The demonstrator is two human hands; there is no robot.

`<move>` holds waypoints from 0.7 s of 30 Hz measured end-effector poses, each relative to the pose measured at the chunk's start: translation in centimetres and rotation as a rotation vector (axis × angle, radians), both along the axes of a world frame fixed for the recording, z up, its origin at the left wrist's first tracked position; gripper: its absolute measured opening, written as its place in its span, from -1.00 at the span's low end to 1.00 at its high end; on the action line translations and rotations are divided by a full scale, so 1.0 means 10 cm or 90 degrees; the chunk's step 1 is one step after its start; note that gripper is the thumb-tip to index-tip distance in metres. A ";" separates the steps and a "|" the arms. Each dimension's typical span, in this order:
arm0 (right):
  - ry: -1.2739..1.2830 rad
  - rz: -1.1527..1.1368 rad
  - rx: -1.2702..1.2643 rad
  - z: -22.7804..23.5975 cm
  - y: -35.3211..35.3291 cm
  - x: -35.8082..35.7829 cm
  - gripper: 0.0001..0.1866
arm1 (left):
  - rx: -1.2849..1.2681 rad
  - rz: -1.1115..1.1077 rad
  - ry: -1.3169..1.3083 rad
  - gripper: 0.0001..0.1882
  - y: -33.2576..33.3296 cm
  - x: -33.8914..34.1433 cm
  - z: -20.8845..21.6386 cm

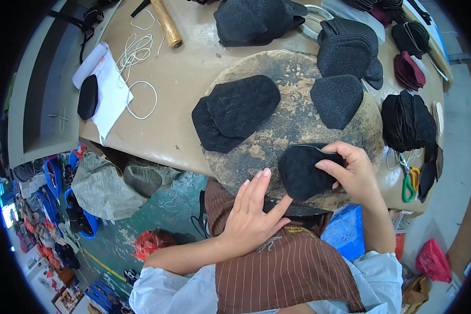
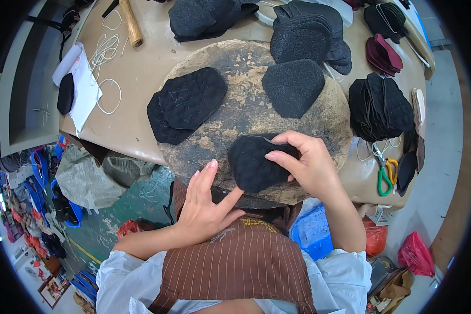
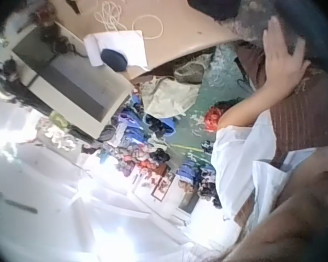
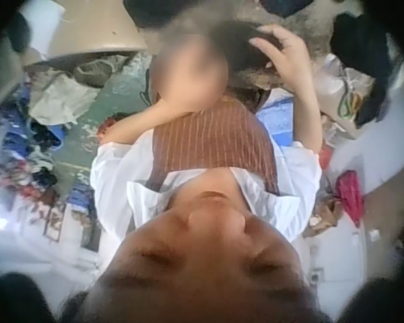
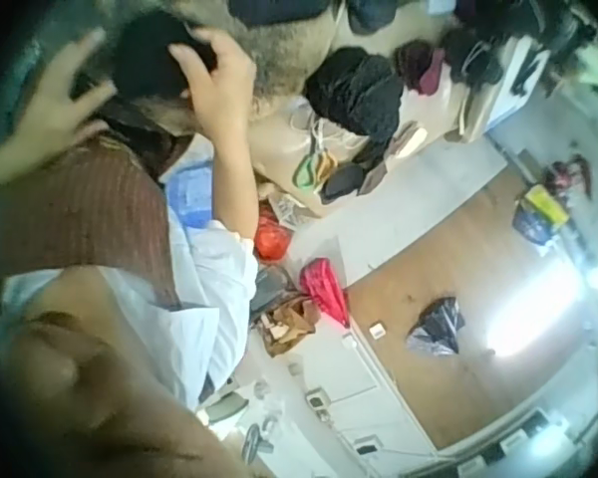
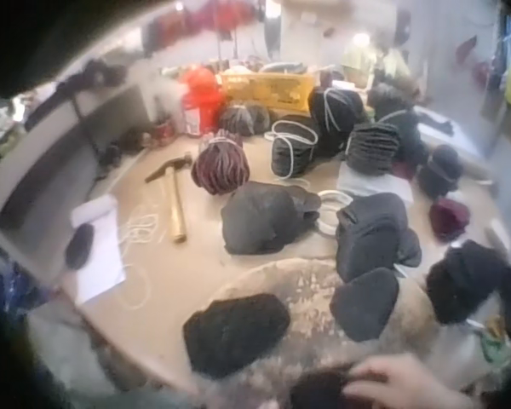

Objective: The person repeatedly picks up small black fabric pieces from a table and stacks them on a large circular wooden board. The person handles the pieces one at a time, aligning them into a neat pile. The workspace contains sewing supplies, including scissors, thread, and other fabric pieces.

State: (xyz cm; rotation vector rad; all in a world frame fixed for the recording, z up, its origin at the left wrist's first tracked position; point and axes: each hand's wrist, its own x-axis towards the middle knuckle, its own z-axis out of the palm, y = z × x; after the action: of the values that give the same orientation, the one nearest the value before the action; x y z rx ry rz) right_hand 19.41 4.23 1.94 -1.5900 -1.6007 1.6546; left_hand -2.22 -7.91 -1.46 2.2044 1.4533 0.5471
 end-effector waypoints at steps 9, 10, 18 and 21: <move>-0.069 0.035 0.030 0.05 0.05 -0.07 -0.82 | 0.006 0.012 0.021 -0.32 -0.08 -0.05 -0.05; -0.071 0.038 0.030 0.05 0.05 -0.08 -0.82 | 0.012 0.013 0.022 -0.32 -0.09 -0.06 -0.06; -0.082 0.042 0.034 0.06 0.06 -0.08 -0.81 | 0.013 0.001 -0.016 -0.15 -0.07 -0.09 -0.02; -0.082 0.040 0.029 0.08 0.07 -0.10 -0.81 | 0.033 -0.051 0.016 -0.09 0.05 -0.03 0.07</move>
State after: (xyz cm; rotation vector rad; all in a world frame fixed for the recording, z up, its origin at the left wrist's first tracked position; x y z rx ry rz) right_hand 18.44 4.94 2.70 -1.6699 -1.7571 1.5624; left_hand -2.53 -7.45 -0.74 2.3063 1.3711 0.5374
